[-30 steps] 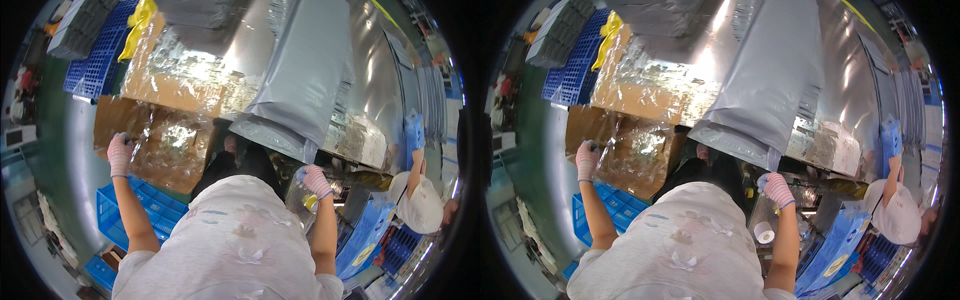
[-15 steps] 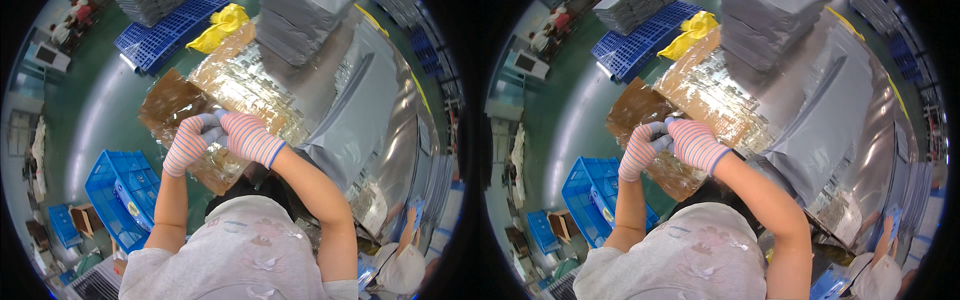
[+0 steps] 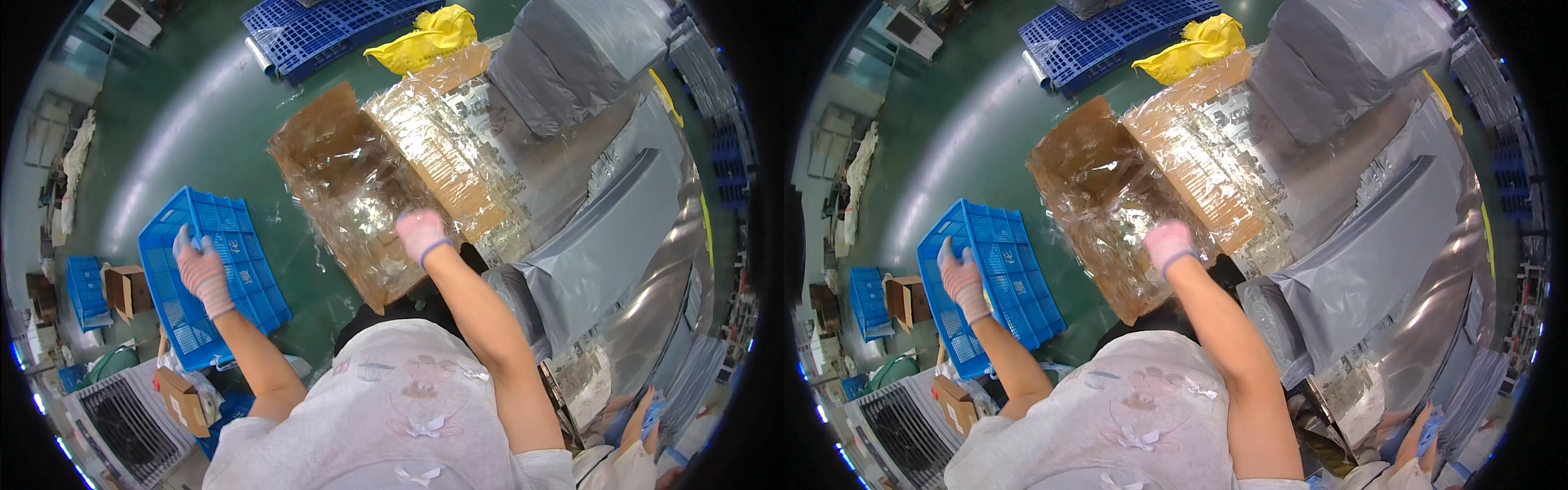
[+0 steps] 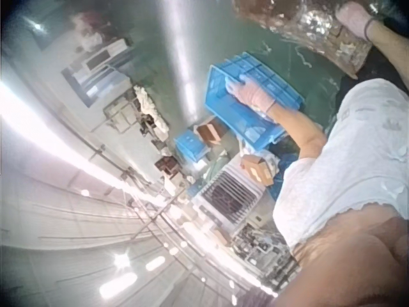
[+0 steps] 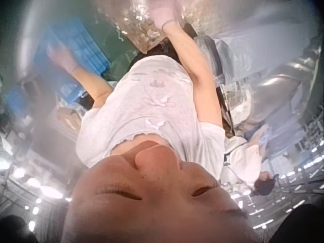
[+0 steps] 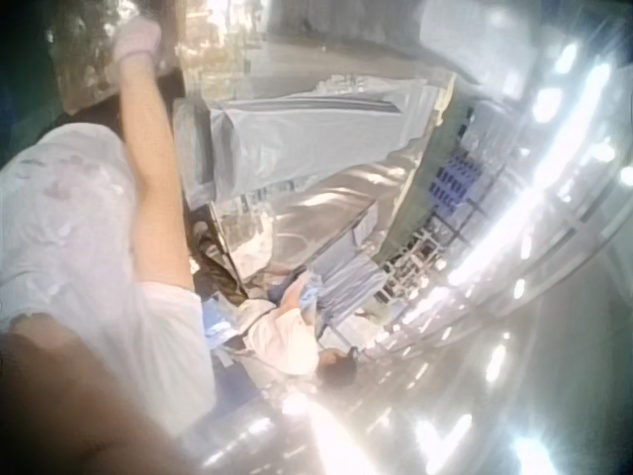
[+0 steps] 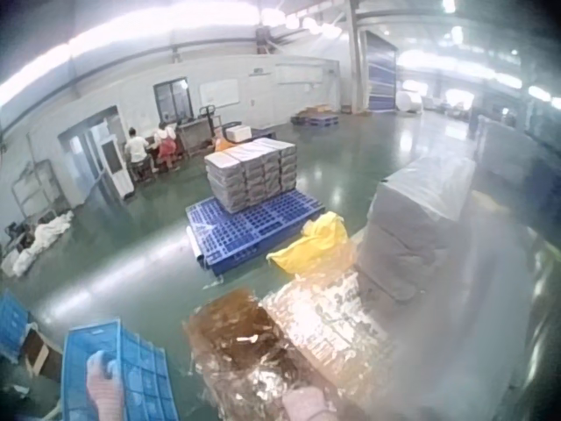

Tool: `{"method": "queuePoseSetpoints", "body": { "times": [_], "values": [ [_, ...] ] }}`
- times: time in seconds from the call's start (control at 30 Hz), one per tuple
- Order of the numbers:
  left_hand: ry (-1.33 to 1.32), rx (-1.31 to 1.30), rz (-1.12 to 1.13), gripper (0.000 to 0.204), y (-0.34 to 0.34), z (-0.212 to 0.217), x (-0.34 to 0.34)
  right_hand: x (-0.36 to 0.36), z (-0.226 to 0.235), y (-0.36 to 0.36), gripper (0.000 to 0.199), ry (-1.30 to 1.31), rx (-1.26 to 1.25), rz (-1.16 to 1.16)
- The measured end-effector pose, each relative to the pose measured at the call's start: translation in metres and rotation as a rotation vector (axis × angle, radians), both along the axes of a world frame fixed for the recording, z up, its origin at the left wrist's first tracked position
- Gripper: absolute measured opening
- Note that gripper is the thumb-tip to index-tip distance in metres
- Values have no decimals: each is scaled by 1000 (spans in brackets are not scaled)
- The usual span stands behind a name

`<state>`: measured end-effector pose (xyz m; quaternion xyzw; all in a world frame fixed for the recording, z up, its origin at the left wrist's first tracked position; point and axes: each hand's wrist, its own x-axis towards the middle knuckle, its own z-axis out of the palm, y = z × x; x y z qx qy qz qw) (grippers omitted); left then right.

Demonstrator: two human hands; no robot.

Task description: The person places tissue packs into gray plastic shipping bags on a metal table, smooths the bags, and stacks the completed packages on the workspace.

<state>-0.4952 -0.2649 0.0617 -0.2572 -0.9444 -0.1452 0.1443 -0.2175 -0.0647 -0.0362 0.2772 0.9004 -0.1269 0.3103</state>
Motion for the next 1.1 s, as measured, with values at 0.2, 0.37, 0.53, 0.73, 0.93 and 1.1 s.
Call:
{"method": "queuePoseSetpoints", "body": {
  "times": [0.2, 0.37, 0.53, 0.73, 0.93, 1.1],
  "values": [
    [-350, 537, -194, 30, -10, -13, 10, 18, 49, -47, 72, 268, -308, -434],
    [-569, 610, -316, 28, 60, 17, 55, 63, 7, -94, 68, 605, -541, -413],
    [-681, 540, -623, 27, 114, 22, 91, 179, -93, -142, 49, 877, -1018, -1099],
    [-788, 365, -903, 28, 170, 24, 161, 284, -116, -310, 57, -150, -208, -1631],
    [-803, 73, -1385, 32, 217, 42, 291, 311, -50, -377, 16, 223, -78, -1014],
    [-372, -166, -2053, 50, 237, 2, 429, 370, -15, -301, 23, 1009, 287, -2291]
  ]
}}
